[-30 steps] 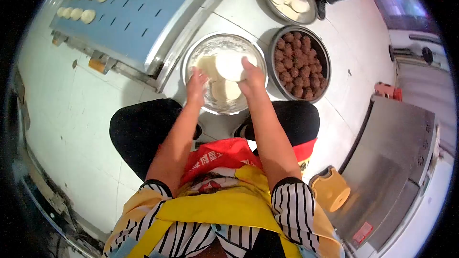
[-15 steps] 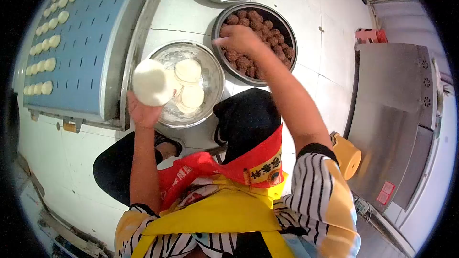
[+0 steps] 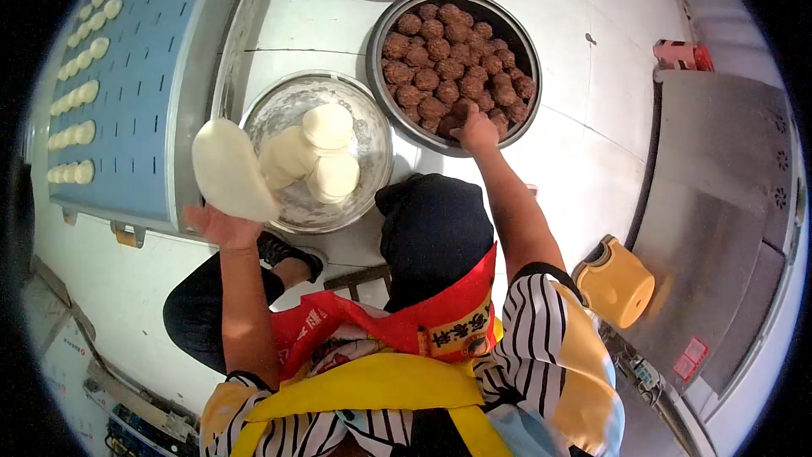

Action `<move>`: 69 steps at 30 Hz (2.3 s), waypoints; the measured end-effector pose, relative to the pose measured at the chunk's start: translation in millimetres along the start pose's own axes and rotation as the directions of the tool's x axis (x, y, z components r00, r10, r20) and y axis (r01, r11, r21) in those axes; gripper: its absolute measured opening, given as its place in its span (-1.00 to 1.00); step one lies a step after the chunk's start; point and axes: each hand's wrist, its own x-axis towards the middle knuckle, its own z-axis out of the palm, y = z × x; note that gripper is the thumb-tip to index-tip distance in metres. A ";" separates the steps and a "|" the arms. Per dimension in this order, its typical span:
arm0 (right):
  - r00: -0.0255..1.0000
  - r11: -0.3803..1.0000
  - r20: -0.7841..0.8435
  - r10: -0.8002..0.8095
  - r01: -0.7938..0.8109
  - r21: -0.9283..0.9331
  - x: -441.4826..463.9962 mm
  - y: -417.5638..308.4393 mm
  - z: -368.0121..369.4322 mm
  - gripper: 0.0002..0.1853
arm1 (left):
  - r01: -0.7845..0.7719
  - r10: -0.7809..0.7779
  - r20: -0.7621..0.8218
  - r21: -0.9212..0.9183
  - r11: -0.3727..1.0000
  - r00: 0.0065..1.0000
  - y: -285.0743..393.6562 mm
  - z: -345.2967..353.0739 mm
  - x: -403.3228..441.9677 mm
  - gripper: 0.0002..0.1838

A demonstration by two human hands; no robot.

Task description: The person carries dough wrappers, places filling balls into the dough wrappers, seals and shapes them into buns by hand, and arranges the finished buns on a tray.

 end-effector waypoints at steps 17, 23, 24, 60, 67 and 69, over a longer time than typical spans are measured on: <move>0.527 0.495 -0.164 -0.834 0.845 0.203 -229.2 -238.6 -199.3 -0.44 | 0.079 -0.038 -0.357 0.101 0.992 0.933 -37.0 97.3 -5.8 -0.33; 0.391 0.313 -0.235 -0.890 0.897 0.311 -263.2 -237.4 -173.3 -0.46 | 0.076 -0.003 -0.404 0.165 0.983 0.915 -28.5 116.3 -54.9 -0.49; 0.416 0.338 -0.224 -0.881 0.886 0.318 -268.1 -240.3 -173.1 -0.47 | 0.049 0.065 -0.394 0.275 0.960 0.917 -27.8 120.8 -60.2 -0.51; 0.599 0.327 0.182 -0.780 0.143 0.934 -266.6 -219.5 -142.4 -0.91 | 0.381 0.173 -0.486 0.822 0.423 0.857 -29.0 138.6 -100.6 -0.47; 0.648 0.241 0.032 -0.761 0.237 0.941 -271.3 -222.7 -136.9 -0.92 | 0.394 0.297 -0.457 0.885 0.248 0.838 -28.9 129.5 -98.5 -0.49; 0.609 0.348 0.112 -0.785 0.283 0.894 -267.0 -220.1 -137.6 -0.93 | 0.374 0.274 -0.429 0.898 0.230 0.861 -28.6 130.1 -98.5 -0.49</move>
